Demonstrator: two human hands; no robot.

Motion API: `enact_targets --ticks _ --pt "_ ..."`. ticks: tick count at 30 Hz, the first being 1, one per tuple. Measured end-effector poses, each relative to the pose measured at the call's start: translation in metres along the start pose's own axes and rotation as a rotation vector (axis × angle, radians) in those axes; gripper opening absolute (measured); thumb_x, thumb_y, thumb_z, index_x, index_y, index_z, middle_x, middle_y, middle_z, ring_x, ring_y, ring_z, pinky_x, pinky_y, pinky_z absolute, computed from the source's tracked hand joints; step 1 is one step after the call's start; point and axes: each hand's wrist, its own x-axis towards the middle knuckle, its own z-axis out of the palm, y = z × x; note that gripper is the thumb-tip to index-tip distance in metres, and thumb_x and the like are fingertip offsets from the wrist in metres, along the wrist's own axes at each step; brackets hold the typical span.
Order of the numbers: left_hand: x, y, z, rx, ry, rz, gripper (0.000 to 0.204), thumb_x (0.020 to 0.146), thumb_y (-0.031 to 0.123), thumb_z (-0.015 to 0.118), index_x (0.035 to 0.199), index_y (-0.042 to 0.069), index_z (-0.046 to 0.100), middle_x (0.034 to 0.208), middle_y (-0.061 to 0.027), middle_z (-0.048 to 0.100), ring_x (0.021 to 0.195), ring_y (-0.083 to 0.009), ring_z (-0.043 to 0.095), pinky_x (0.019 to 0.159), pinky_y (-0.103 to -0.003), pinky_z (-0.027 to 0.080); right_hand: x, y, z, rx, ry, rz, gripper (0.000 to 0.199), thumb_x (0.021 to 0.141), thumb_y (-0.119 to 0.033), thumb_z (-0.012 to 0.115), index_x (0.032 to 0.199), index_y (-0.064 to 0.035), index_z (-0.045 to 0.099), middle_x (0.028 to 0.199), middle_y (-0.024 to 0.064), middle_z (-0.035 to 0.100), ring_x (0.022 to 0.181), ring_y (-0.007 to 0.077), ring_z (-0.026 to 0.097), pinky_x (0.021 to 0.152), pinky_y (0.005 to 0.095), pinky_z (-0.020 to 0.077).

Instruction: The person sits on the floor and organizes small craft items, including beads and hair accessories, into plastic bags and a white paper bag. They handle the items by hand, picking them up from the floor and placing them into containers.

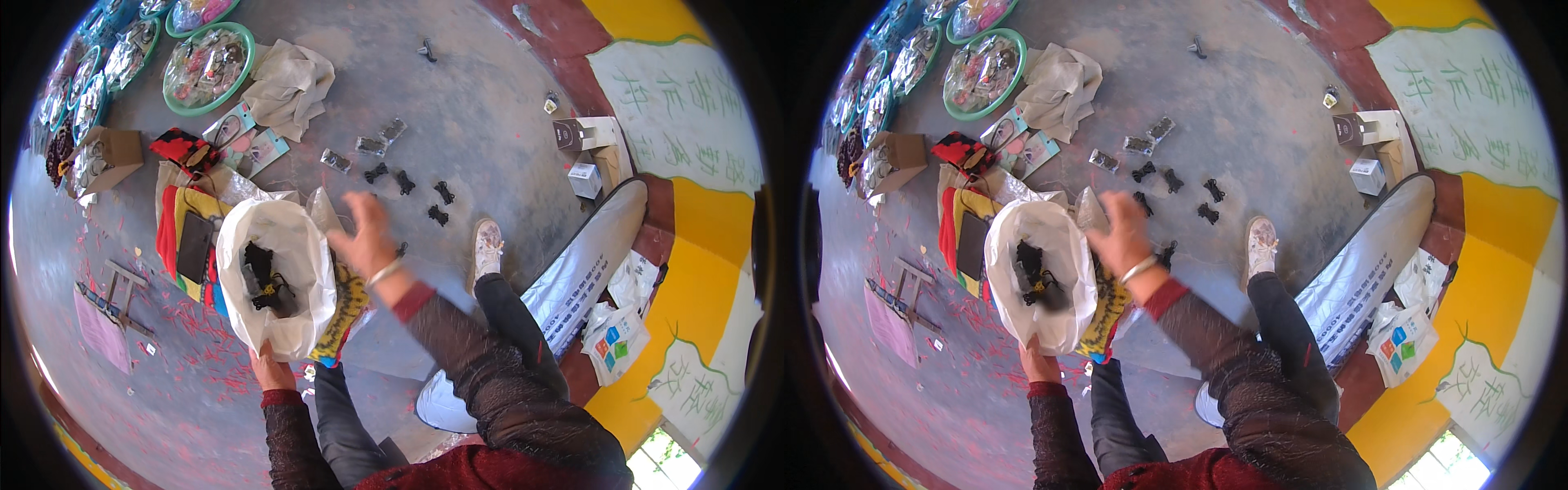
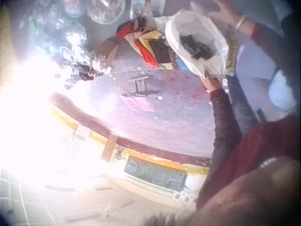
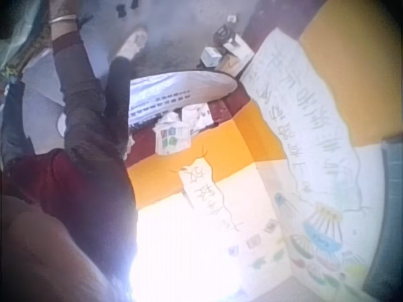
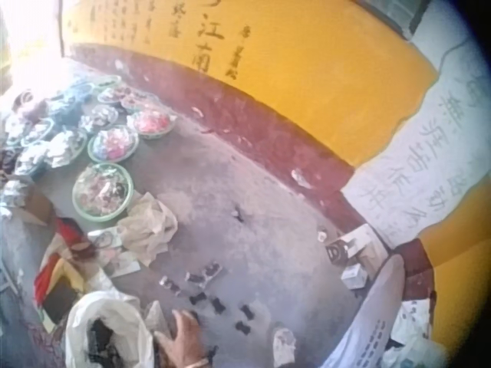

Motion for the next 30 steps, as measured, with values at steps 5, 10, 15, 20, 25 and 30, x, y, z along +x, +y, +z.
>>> enact_targets --ticks 5,10,15,20,25,30 --pt "0.002 -0.005 -0.008 -0.017 0.041 -0.012 0.04 0.085 0.008 0.048 0.124 0.004 0.039 0.117 -0.0105 0.05 0.105 -0.0236 0.051 0.087 -0.035 0.044 0.066 0.066 -0.02 -0.577 -0.324 0.413 0.093 0.062 -0.032 0.077 0.137 -0.0258 0.022 0.143 0.0136 0.016 0.13 0.0393 0.017 0.097 0.0532 0.0302" --pt "0.005 -0.01 -0.013 -0.062 0.05 -0.015 0.039 0.085 0.008 0.049 0.122 0.004 0.04 0.116 -0.0103 0.051 0.105 -0.0237 0.052 0.087 -0.036 0.044 0.069 0.082 -0.001 -0.76 -0.471 0.371 0.086 0.065 -0.031 0.076 0.134 -0.0306 0.024 0.141 0.0108 0.019 0.129 0.0348 0.021 0.093 0.0532 0.0352" --pt "0.006 -0.006 -0.006 -0.037 0.054 -0.036 0.038 0.085 0.008 0.047 0.123 0.003 0.041 0.117 -0.0093 0.05 0.107 -0.0234 0.05 0.09 -0.035 0.041 0.032 0.124 0.015 -0.589 -0.209 0.238 0.052 0.065 -0.014 0.072 0.11 -0.018 0.047 0.11 0.0135 0.046 0.104 0.0337 0.045 0.084 0.0438 0.0417" --pt "0.008 -0.004 -0.004 -0.059 0.03 -0.036 0.036 0.085 0.006 0.049 0.121 0.005 0.041 0.113 -0.0102 0.053 0.102 -0.0233 0.054 0.084 -0.035 0.046 0.036 0.138 0.01 -0.292 -0.07 0.282 0.039 0.064 -0.011 0.069 0.101 -0.0133 0.054 0.097 0.0162 0.053 0.094 0.0349 0.051 0.082 0.0397 0.0427" --pt "0.007 -0.007 -0.009 -0.081 0.052 -0.027 0.037 0.085 0.005 0.049 0.121 0.005 0.041 0.113 -0.0099 0.053 0.102 -0.0229 0.054 0.083 -0.035 0.047 0.032 0.01 -0.007 0.221 0.07 0.061 0.039 0.062 -0.013 0.069 0.1 -0.0106 0.056 0.092 0.0129 0.055 0.086 0.0302 0.053 0.078 0.0364 0.0436" --pt "0.011 -0.004 -0.008 -0.058 0.037 -0.027 0.036 0.086 0.006 0.046 0.121 0.002 0.042 0.114 -0.01 0.051 0.105 -0.0233 0.051 0.09 -0.035 0.042 0.013 -0.056 -0.01 0.387 -0.268 -0.152 0.047 0.069 -0.022 0.069 0.111 -0.011 0.051 0.099 0.015 0.053 0.094 0.0305 0.052 0.084 0.0369 0.0415"
